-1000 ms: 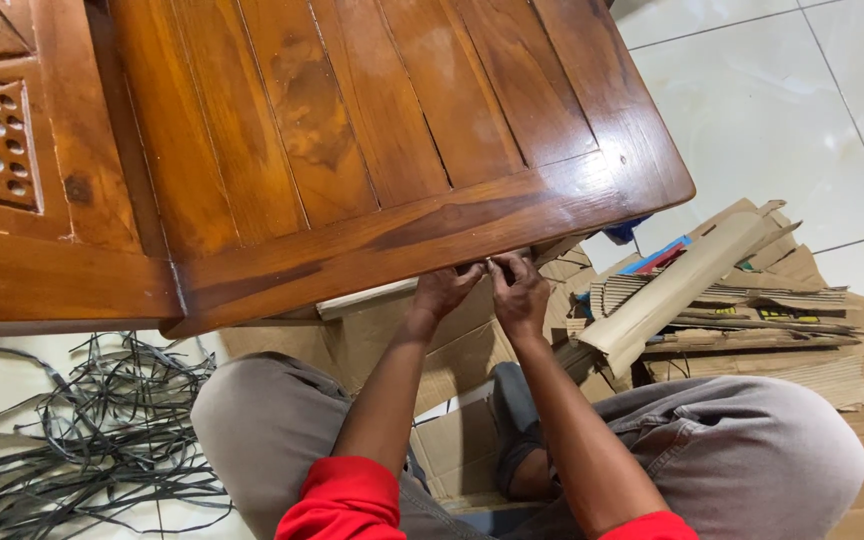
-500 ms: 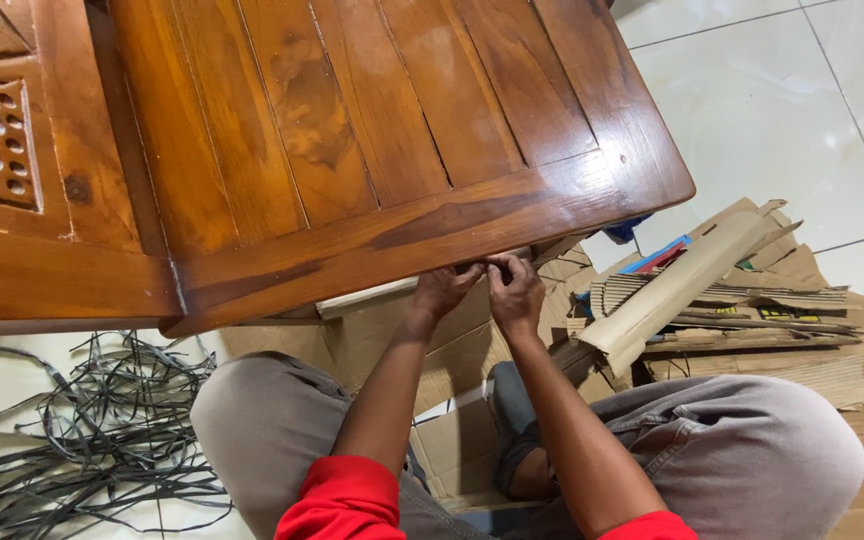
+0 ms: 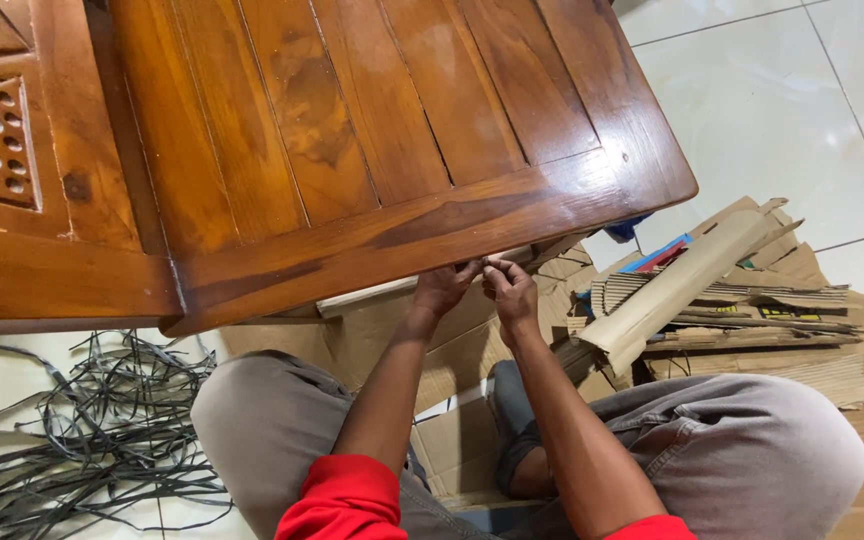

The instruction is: Wrapping the legs of a wooden chair with cardboard and securing them with plastic ties

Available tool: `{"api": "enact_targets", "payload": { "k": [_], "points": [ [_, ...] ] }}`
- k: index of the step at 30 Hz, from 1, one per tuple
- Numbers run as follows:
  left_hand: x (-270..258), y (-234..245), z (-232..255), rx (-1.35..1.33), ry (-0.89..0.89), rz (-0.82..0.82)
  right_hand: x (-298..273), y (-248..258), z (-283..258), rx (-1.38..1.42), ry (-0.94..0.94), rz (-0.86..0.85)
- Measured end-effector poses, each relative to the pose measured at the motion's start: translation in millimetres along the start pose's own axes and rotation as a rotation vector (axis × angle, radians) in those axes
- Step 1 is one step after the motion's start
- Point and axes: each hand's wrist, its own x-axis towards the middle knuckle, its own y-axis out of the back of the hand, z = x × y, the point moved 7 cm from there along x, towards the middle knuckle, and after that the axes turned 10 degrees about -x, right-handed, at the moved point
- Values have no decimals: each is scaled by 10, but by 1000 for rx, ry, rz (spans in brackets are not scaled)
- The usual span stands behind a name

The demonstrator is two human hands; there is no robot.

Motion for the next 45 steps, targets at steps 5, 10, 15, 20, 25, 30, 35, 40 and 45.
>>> {"api": "enact_targets", "payload": {
  "k": [5,10,15,20,25,30,35,40,45],
  "points": [
    [-117,-316,-130,154,-115,64,54,12,157,56,-57,-14],
    [-154,-365,-55,282,-259,147,91,14,233,88,-94,-17],
    [-103,-63,-18,-229,35,156,125,34,299,65,-109,-26],
    [-14,155,108,-235,133,94,25,40,144,93,-64,-23],
    [-46,-207,-46,-25,60,0,-54,63,25,112,-14,5],
    [-162,-289,8,409,-316,77,-144,130,49,106,6,69],
    [-154,-252,85,420,-357,142,-137,247,315,20,3,104],
    [-111,102,365,446,-323,88,-224,322,393,-78,22,119],
    [-83,-145,155,386,-312,196,-187,376,506,-216,67,132]
  ]
}}
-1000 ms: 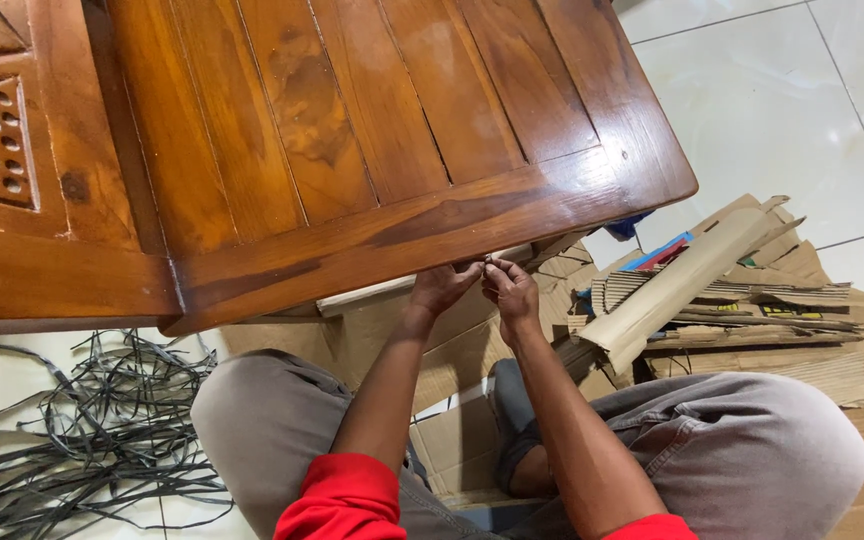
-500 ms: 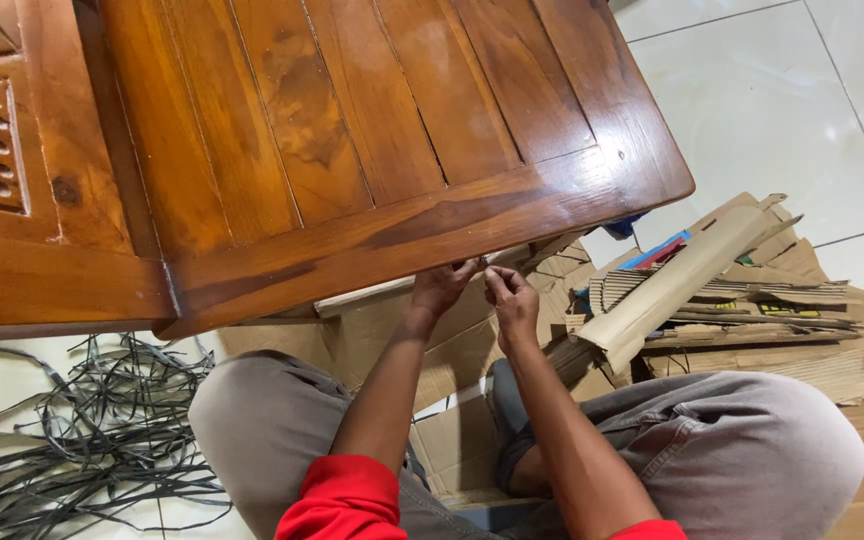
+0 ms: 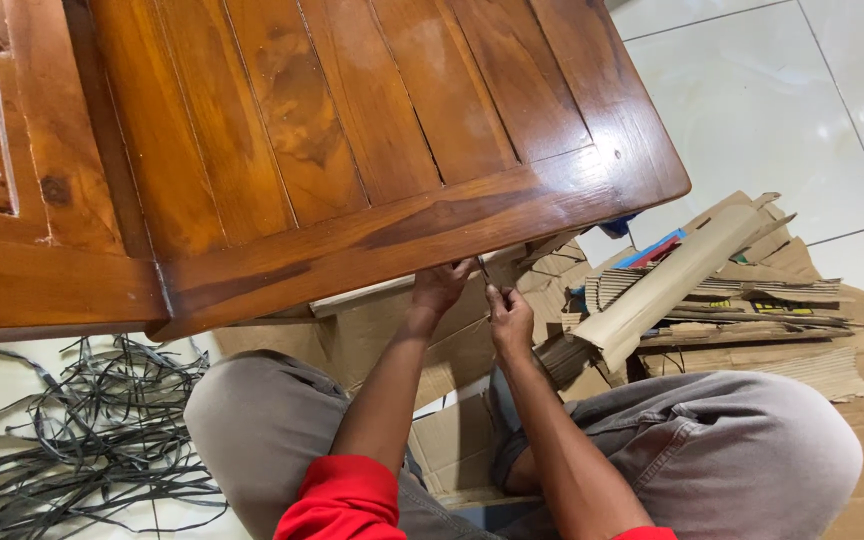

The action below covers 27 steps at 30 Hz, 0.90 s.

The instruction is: Wrapping the legs of a wooden chair with cardboard and securing them with plastic ties

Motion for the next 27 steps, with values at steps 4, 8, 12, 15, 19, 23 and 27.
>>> {"api": "enact_targets", "payload": {
  "k": [4,8,12,15,19,23,27],
  "points": [
    [-168,-390,-70,-19,117,43,59,-11,167,-127,-4,-22],
    [-65,-221,-63,-64,175,-49,-21,-72,190,-204,-7,-26],
    [-25,-252,-144,-129,341,-140,-169,-63,136,-269,16,-18],
    [-64,-314,-140,-149,384,-255,-253,-48,139,-277,72,3],
    [-171,-519,-83,-48,177,-356,-407,21,134,-310,152,36],
    [-215,-75,-219,-547,709,-262,-526,-48,395,-436,-44,-148],
    [-220,90,-148,-307,393,-274,-592,-207,712,-638,-57,-334]
  ]
}}
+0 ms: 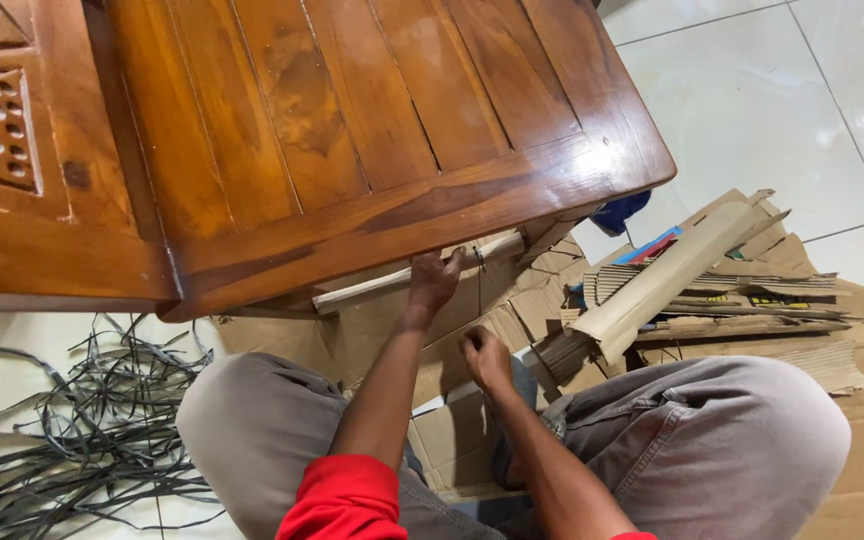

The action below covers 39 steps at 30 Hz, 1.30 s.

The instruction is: Wrapping the legs of a wooden chair with cardboard and securing them with plastic ties

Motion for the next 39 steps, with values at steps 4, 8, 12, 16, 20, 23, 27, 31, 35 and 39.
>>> {"api": "enact_targets", "payload": {
  "k": [4,8,12,16,20,23,27,31,35,39],
  "points": [
    [-177,595,217,-657,230,283,-35,-172,35,-55,40,-59],
    [-466,938,509,-548,-58,386,-175,-259,-125,-67,111,-108],
    [-770,1322,687,-293,-138,388,-216,-487,-207,-135,130,-149],
    [-1146,1279,444,-100,-93,385,-145,-979,-76,-259,154,-196],
    [-1571,1084,-10,-140,103,239,-366,-1241,-245,-255,202,-298],
    [-1994,1022,-365,-181,384,33,-313,-1632,-158,-321,250,-358],
    [-2736,886,-845,-167,709,-174,-890,-1601,-801,-410,295,-426],
    [-3221,1208,-998,-151,824,-139,-1069,-1997,-815,-478,360,-457],
    [-3677,1406,-1169,-147,877,25,-1128,-2269,-763,-488,331,-398],
    [-4071,1502,-1343,-127,1027,72,-1196,-2404,-759,-478,322,-343]
  ]
}}
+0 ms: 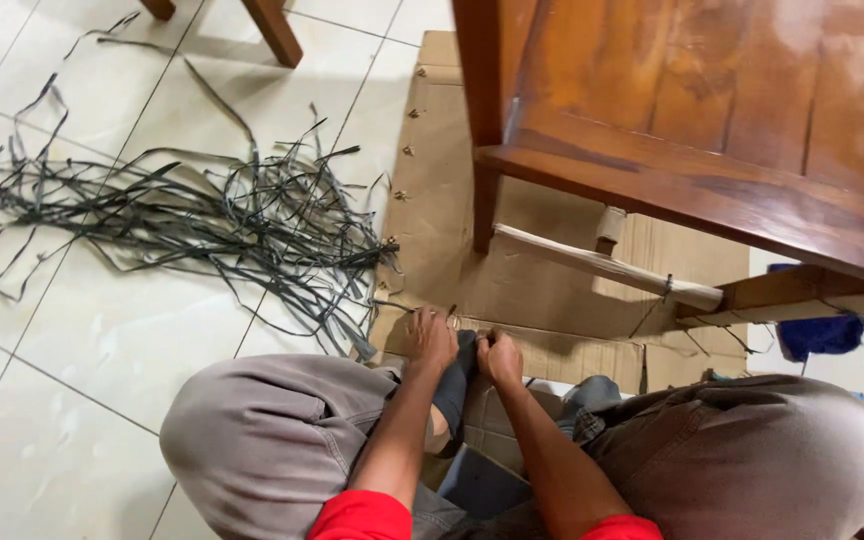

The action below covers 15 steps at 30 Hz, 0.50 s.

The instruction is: Wrapping the legs of a wooden chair with cardboard and securing them with plastic ties

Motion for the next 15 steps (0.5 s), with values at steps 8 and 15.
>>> {"api": "enact_targets", "payload": {
  "k": [8,15],
  "points": [
    [13,132,-438,-31,124,-9,98,-184,-147,-60,-1,45],
    [-225,543,-407,-171,122,31,-182,-11,-725,21,135,110]
  ]
}}
